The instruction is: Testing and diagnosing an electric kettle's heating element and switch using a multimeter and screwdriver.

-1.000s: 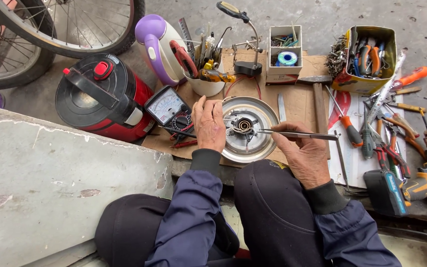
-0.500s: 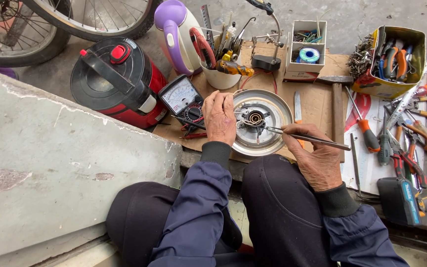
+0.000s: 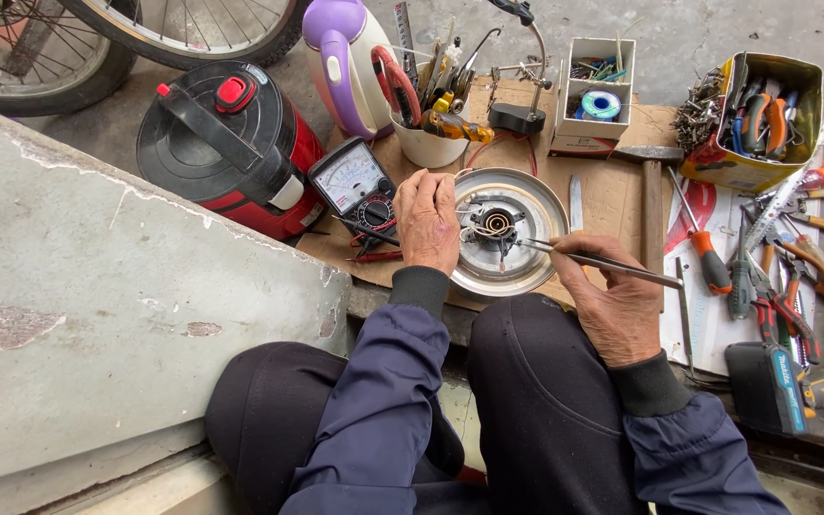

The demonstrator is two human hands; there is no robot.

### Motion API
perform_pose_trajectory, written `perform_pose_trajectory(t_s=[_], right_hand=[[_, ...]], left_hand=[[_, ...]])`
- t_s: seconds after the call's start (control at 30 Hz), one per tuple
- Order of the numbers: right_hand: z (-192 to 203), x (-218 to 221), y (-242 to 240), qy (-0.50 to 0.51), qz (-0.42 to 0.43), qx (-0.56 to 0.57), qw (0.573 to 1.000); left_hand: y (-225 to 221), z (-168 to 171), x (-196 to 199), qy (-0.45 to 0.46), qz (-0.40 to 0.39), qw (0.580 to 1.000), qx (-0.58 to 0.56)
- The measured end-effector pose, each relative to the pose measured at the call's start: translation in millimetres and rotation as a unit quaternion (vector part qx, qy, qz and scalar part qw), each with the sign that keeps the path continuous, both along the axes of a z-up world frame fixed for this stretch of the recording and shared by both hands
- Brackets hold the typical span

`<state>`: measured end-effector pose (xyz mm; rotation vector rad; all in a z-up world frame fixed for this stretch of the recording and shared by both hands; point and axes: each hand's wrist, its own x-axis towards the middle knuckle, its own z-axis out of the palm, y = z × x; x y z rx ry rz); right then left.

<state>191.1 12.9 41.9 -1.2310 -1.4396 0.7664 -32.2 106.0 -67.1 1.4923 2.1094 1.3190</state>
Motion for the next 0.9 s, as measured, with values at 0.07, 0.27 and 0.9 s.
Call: perform_pose_trajectory(t_s=[0.07,0.27,0.9], right_hand=[[1.1,0.3,-1.2,-0.006,-0.003,0.0,1.0],[3.5,-2.0,-2.1,-0.013,0.004,0.002,1.0],[9.7,-8.9,-6.0,-0.028,0.004,0.023,0.999]], left_hand=[[-0.5,0.3,0.0,-0.001,-0.001,1.0,-0.002],[-0.9,-0.6,0.2,0.003,0.001,1.0,0.0],[-3.2,-0.7,0.0,0.002,0.006,1.0,-0.009]])
